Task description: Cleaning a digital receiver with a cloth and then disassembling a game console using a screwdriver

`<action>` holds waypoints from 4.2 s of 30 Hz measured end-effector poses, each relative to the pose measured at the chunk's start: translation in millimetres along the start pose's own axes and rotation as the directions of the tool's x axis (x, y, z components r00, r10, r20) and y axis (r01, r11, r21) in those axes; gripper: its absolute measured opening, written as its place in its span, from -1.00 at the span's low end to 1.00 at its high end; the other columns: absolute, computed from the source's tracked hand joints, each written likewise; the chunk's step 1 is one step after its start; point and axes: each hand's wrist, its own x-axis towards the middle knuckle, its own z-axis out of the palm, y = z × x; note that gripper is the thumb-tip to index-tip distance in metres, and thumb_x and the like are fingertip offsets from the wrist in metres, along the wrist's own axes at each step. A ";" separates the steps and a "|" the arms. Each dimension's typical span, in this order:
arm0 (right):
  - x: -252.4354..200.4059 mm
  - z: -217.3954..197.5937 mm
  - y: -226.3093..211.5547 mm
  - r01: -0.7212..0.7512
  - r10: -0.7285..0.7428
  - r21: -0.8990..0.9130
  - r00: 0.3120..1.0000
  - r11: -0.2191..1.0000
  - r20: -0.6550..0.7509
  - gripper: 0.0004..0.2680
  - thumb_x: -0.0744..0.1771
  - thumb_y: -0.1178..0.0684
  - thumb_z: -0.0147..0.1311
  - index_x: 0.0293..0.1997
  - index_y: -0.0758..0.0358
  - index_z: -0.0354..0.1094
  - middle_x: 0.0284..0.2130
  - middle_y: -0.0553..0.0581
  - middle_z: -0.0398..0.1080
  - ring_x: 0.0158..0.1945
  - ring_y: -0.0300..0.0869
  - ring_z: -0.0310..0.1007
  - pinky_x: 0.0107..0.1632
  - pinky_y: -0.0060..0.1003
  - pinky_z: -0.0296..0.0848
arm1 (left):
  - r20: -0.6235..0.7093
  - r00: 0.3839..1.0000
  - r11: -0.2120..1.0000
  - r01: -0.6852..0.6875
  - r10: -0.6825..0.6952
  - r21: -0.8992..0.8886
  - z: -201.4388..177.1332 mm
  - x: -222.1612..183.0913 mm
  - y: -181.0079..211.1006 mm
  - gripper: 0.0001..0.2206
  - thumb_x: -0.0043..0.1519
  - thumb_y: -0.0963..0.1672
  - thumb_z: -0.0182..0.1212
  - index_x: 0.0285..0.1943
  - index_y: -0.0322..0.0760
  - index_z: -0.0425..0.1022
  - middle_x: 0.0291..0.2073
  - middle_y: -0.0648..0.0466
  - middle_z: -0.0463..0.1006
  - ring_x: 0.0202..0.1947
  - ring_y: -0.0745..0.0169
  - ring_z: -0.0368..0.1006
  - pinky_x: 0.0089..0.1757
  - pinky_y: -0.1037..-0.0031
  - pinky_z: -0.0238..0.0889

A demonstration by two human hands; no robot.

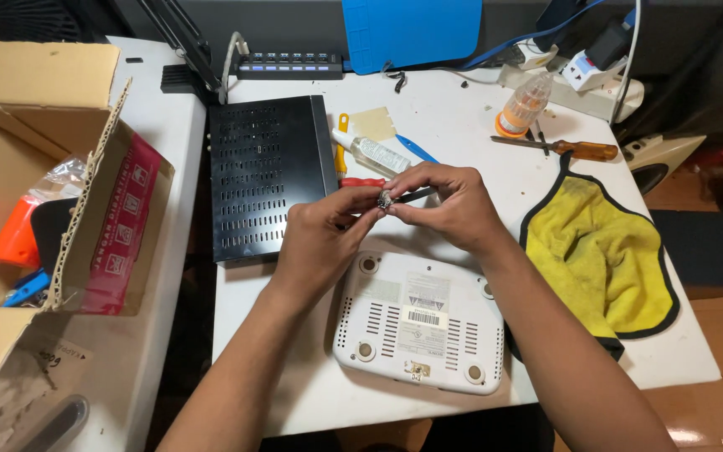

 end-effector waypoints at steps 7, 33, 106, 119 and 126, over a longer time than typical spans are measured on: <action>-0.7 3.9 -9.1 -0.036 0.036 0.006 0.999 0.999 0.030 -0.84 0.19 0.24 0.43 -0.25 0.28 0.56 -0.25 0.14 0.60 -0.13 -0.27 0.53 0.03 -0.39 0.46 | -0.018 1.000 1.000 -0.016 0.016 0.021 -0.3 -0.6 3.2 -0.79 0.17 -0.25 0.36 -0.03 -0.19 0.66 -0.34 -0.07 0.71 -0.34 0.00 0.67 -0.35 0.42 0.57; -5.6 -6.1 18.7 -0.082 0.406 0.841 0.898 0.535 -0.171 -0.92 0.31 0.20 0.20 -0.25 0.36 0.37 -0.25 0.32 0.56 -0.16 -0.05 0.66 0.17 -0.05 0.59 | 0.101 0.991 0.945 -0.110 0.083 0.309 26.4 -16.5 6.3 -0.79 0.28 -0.09 0.27 0.03 -0.08 0.36 -0.27 0.09 0.73 -0.20 0.09 0.67 -0.22 0.21 0.49; -11.5 -33.0 -31.0 -0.552 0.649 -0.341 0.659 0.761 0.380 -0.94 0.18 0.14 0.45 -0.48 0.15 0.63 -0.55 0.05 0.53 -0.58 -0.32 0.34 -0.48 -0.43 0.35 | 0.347 0.917 0.978 -0.161 0.197 -0.132 6.6 -23.3 30.4 -0.55 0.30 -0.24 0.11 0.40 -0.06 0.33 -0.25 0.05 0.71 -0.26 0.07 0.66 -0.14 0.23 0.52; -11.0 -41.1 -31.6 -0.564 0.639 -0.306 0.624 0.767 0.450 -0.92 0.21 0.13 0.40 -0.35 0.22 0.60 -0.59 -0.02 0.47 -0.55 -0.38 0.26 -0.50 -0.50 0.20 | 0.321 0.895 0.950 -0.280 0.310 -0.137 16.5 -22.5 22.8 -0.67 0.31 -0.28 0.09 0.27 -0.27 0.33 -0.16 -0.04 0.66 -0.20 0.21 0.68 -0.07 0.50 0.59; -9.4 -39.6 -42.7 -0.614 0.657 -0.262 0.607 0.745 0.448 -0.93 0.22 0.17 0.38 -0.36 0.30 0.59 -0.61 0.09 0.45 -0.68 -0.31 0.22 -0.63 -0.46 0.27 | 0.199 0.889 0.908 -0.419 0.412 -0.009 21.7 -26.7 28.5 -0.57 0.17 -0.34 0.32 0.22 -0.29 0.41 -0.18 -0.01 0.70 -0.21 0.27 0.69 -0.06 0.52 0.62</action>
